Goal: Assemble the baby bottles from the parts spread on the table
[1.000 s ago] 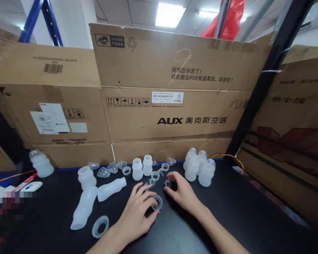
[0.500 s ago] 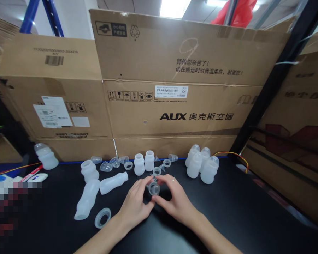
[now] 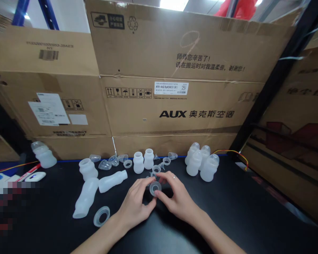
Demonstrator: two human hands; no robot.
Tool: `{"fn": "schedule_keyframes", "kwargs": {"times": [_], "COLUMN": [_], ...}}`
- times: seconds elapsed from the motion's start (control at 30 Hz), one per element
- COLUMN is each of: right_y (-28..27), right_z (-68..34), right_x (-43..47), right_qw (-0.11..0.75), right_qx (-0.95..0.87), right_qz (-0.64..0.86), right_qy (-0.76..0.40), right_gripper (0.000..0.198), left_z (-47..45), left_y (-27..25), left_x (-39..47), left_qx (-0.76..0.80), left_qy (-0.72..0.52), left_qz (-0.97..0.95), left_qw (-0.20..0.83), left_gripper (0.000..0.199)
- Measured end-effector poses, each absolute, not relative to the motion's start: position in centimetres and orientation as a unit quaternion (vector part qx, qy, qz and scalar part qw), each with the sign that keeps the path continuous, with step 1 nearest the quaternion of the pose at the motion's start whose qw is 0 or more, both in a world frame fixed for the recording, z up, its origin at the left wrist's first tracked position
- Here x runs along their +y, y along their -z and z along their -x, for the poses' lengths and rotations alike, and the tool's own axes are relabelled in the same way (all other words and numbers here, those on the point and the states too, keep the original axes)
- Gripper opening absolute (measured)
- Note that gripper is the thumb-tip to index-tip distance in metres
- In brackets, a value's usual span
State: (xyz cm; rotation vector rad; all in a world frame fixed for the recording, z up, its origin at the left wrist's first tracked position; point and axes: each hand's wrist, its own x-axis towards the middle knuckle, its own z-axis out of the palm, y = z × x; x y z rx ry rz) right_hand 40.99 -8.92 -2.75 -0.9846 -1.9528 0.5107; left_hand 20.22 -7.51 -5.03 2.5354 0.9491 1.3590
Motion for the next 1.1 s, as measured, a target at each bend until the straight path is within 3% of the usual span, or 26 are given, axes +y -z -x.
{"fn": "schedule_keyframes", "kwargs": {"times": [0.13, 0.3, 0.5, 0.67, 0.9, 1.1], "right_y": [2.7, 2.5, 2.5, 2.1, 2.3, 3.3], "right_z": [-40.7, -40.1, -39.8, -39.9, -39.6, -39.0], "right_x": [-9.0, -9.0, -9.3, -9.5, -9.5, -10.0], "right_qw": [0.441, 0.414, 0.414, 0.443, 0.409, 0.408], "right_qx": [-0.755, -0.722, -0.683, -0.624, -0.573, -0.581], "right_qz": [0.425, 0.462, 0.423, 0.333, 0.279, 0.312], "right_qy": [-0.232, -0.306, -0.428, -0.551, -0.653, -0.631], "right_gripper": [0.048, 0.018, 0.005, 0.013, 0.032, 0.019], "left_z": [-20.3, -20.5, -20.4, -19.7, -19.4, -19.3], "left_y": [4.3, 3.6, 3.6, 3.4, 3.4, 2.8], "left_x": [-7.7, -8.0, -8.2, -8.2, -8.2, -9.2], "left_qx": [0.288, 0.215, 0.157, 0.209, 0.204, 0.193], "left_qy": [-0.454, -0.439, -0.436, -0.437, -0.435, -0.43], "left_qz": [-0.842, -0.873, -0.886, -0.875, -0.876, -0.882], "left_qw": [0.041, -0.007, -0.004, 0.018, 0.034, -0.007], "left_gripper": [0.05, 0.052, 0.059, 0.061, 0.063, 0.055]}}
